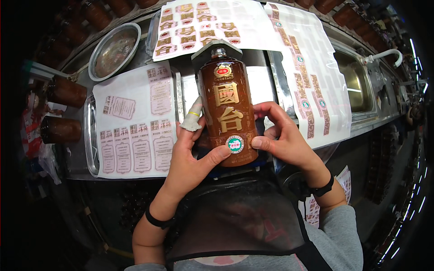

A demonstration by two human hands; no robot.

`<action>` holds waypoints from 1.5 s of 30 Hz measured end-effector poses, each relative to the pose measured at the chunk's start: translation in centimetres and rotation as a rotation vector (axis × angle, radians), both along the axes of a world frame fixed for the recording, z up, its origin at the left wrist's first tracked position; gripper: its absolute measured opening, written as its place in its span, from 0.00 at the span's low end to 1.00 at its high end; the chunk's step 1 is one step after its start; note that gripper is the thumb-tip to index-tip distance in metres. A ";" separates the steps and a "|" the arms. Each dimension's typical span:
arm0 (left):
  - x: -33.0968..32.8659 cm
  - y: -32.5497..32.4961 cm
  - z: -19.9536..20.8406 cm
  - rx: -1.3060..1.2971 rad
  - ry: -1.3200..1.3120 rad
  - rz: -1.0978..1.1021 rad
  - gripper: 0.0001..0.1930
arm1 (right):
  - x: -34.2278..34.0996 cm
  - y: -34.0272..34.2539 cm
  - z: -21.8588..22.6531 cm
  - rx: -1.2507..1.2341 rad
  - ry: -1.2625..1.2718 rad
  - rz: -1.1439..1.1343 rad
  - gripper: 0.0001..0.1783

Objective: Applying stickers and paper neck-seals to brown ceramic liquor bottles at an industrial workstation.

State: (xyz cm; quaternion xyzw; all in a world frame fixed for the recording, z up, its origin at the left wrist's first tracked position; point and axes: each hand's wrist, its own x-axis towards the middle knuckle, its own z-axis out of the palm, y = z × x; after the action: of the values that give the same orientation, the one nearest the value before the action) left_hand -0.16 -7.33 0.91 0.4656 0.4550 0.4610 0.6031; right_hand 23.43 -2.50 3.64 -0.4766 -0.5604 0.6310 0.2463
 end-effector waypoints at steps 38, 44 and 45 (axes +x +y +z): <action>0.1 -1.3 -0.9 0.110 0.119 0.035 0.50 | -3.0 -2.4 5.1 0.809 -0.198 0.096 0.14; 0.1 -1.3 -0.9 0.090 0.156 0.029 0.51 | -3.5 -1.0 5.5 0.962 -0.288 0.111 0.14; 0.1 -1.4 -1.0 0.087 0.129 0.031 0.51 | -3.7 -1.2 5.5 0.965 -0.215 0.200 0.15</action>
State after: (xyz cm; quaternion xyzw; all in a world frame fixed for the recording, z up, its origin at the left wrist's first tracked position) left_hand -0.06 -8.75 -0.12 0.5129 0.4798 0.4587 0.5444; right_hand 19.68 -3.72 9.14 -0.3146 -0.8534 0.2678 0.3178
